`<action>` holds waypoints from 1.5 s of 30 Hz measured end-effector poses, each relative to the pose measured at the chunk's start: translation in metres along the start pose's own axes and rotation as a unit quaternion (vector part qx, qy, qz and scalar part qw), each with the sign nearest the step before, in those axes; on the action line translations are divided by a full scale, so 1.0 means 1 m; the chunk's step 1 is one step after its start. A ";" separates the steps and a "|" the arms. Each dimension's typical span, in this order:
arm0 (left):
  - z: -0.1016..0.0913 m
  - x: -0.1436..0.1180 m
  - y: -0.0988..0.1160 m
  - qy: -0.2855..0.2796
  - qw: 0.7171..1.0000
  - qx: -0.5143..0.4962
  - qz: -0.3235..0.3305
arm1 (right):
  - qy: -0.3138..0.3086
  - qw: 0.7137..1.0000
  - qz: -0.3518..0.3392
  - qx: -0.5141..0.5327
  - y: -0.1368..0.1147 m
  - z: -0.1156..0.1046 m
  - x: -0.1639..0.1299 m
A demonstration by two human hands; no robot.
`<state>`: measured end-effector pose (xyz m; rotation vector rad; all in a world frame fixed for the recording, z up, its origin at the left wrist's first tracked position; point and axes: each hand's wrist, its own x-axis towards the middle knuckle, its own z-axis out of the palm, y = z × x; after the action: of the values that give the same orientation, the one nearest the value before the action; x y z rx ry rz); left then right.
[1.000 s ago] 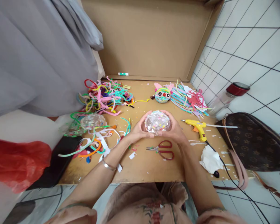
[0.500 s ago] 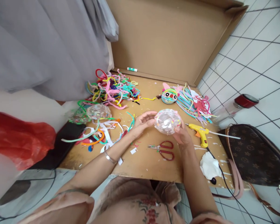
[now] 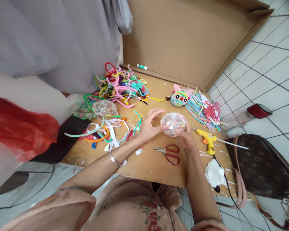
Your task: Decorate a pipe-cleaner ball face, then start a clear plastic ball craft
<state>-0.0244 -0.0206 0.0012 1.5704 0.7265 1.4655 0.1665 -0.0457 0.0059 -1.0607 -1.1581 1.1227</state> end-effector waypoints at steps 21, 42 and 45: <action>-0.008 0.005 -0.003 -0.185 0.976 0.117 -0.005 | 0.015 0.974 -0.134 -0.184 0.009 0.025 -0.009; -0.011 0.005 0.001 -0.151 0.985 0.009 -0.081 | -0.035 0.955 -0.157 -0.248 0.007 0.024 -0.009; -0.012 0.006 -0.001 -0.143 0.988 0.028 -0.046 | -0.043 0.950 -0.185 -0.248 0.003 0.026 -0.013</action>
<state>-0.0348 -0.0128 0.0028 1.7215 0.6648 1.1312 0.1399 -0.0567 0.0044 -1.1113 -1.6849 0.5954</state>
